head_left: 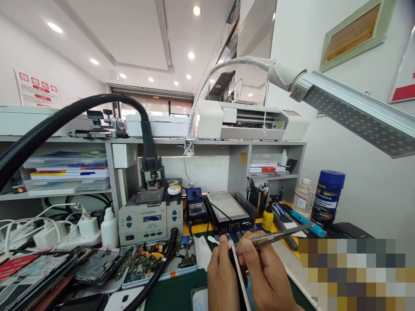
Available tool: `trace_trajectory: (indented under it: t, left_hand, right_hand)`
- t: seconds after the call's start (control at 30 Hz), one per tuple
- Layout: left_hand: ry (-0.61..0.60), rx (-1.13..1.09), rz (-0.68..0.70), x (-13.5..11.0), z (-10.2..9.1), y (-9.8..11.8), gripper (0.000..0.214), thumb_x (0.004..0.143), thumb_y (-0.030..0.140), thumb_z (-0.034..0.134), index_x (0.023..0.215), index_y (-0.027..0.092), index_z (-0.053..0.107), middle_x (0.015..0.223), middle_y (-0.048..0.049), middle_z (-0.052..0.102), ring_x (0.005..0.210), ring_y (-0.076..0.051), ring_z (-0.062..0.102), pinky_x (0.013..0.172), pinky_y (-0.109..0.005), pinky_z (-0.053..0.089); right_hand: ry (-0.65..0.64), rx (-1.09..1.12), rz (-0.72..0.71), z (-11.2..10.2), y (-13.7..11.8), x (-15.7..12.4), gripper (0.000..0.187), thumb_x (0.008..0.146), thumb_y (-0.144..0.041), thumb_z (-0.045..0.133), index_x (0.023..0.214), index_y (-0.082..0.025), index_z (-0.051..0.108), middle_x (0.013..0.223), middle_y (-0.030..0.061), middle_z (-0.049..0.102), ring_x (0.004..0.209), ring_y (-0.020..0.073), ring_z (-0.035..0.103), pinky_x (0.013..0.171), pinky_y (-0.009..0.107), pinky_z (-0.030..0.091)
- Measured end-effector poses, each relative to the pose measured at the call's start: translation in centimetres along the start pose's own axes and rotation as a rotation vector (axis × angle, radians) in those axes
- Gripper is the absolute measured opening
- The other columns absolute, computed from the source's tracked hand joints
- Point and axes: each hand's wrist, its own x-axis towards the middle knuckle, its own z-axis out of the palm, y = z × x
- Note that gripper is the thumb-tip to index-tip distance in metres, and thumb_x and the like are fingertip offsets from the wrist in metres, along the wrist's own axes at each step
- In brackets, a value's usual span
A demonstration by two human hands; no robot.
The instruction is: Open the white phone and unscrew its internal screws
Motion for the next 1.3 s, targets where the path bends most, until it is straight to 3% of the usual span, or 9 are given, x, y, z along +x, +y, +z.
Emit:
trace_trajectory:
  t: [0.17, 0.43, 0.6, 0.8, 1.07, 1.3]
  left_hand:
    - [-0.027, 0.020, 0.038, -0.1, -0.4, -0.2, 0.055, 0.090, 0.071, 0.051, 0.089, 0.021, 0.071, 0.088, -0.0118, 0.076, 0.094, -0.032, 0.067, 0.087, -0.033, 0.049]
    - [-0.004, 0.078, 0.134, -0.7, -0.2, 0.3, 0.037, 0.102, 0.046, 0.041, 0.081, 0.023, 0.061, 0.076, -0.0067, 0.069, 0.080, -0.026, 0.066, 0.077, -0.031, 0.049]
    - [0.002, 0.132, 0.146, -0.6, -0.1, 0.4, 0.034, 0.104, 0.037, 0.036, 0.085, 0.021, 0.060, 0.084, -0.0101, 0.070, 0.087, -0.028, 0.067, 0.084, -0.035, 0.049]
    - [-0.017, 0.141, 0.148, -0.5, -0.2, 0.4, 0.033, 0.103, 0.037, 0.035, 0.082, 0.023, 0.056, 0.080, -0.0080, 0.068, 0.084, -0.027, 0.066, 0.082, -0.035, 0.048]
    - [-0.035, 0.179, 0.143, 0.1, -0.4, -0.1, 0.033, 0.102, 0.045, 0.035, 0.087, 0.023, 0.054, 0.078, -0.0071, 0.066, 0.081, -0.028, 0.066, 0.078, -0.036, 0.050]
    - [-0.021, 0.156, 0.139, 0.3, -0.4, -0.2, 0.034, 0.103, 0.047, 0.036, 0.091, 0.022, 0.056, 0.074, -0.0040, 0.065, 0.079, -0.026, 0.067, 0.076, -0.032, 0.049]
  right_hand:
    - [-0.008, 0.011, 0.004, 0.0, -0.1, 0.0, 0.042, 0.109, -0.053, 0.040, 0.080, -0.025, 0.053, 0.075, -0.0019, 0.049, 0.067, 0.0180, 0.047, 0.066, 0.031, 0.040]
    - [-0.007, -0.004, -0.006, 0.0, -0.1, 0.1, 0.041, 0.110, -0.051, 0.039, 0.081, -0.025, 0.053, 0.075, -0.0025, 0.049, 0.067, 0.0173, 0.048, 0.066, 0.031, 0.039]
    - [-0.004, -0.037, -0.030, -0.1, 0.0, 0.1, 0.041, 0.110, -0.050, 0.039, 0.081, -0.025, 0.053, 0.075, -0.0025, 0.050, 0.066, 0.0171, 0.048, 0.065, 0.031, 0.039]
    - [0.002, -0.067, -0.045, -0.1, 0.0, 0.1, 0.040, 0.110, -0.048, 0.038, 0.082, -0.025, 0.054, 0.075, -0.0024, 0.050, 0.066, 0.0172, 0.049, 0.065, 0.030, 0.041]
    - [-0.043, -0.137, -0.182, -0.6, 0.9, 0.5, 0.035, 0.112, -0.038, 0.038, 0.083, -0.025, 0.054, 0.075, -0.0026, 0.051, 0.066, 0.0164, 0.050, 0.064, 0.028, 0.043]
    - [0.004, -0.147, -0.104, -0.2, 0.2, 0.2, 0.041, 0.111, -0.047, 0.036, 0.081, -0.025, 0.053, 0.075, -0.0020, 0.051, 0.066, 0.0182, 0.050, 0.067, 0.031, 0.042]
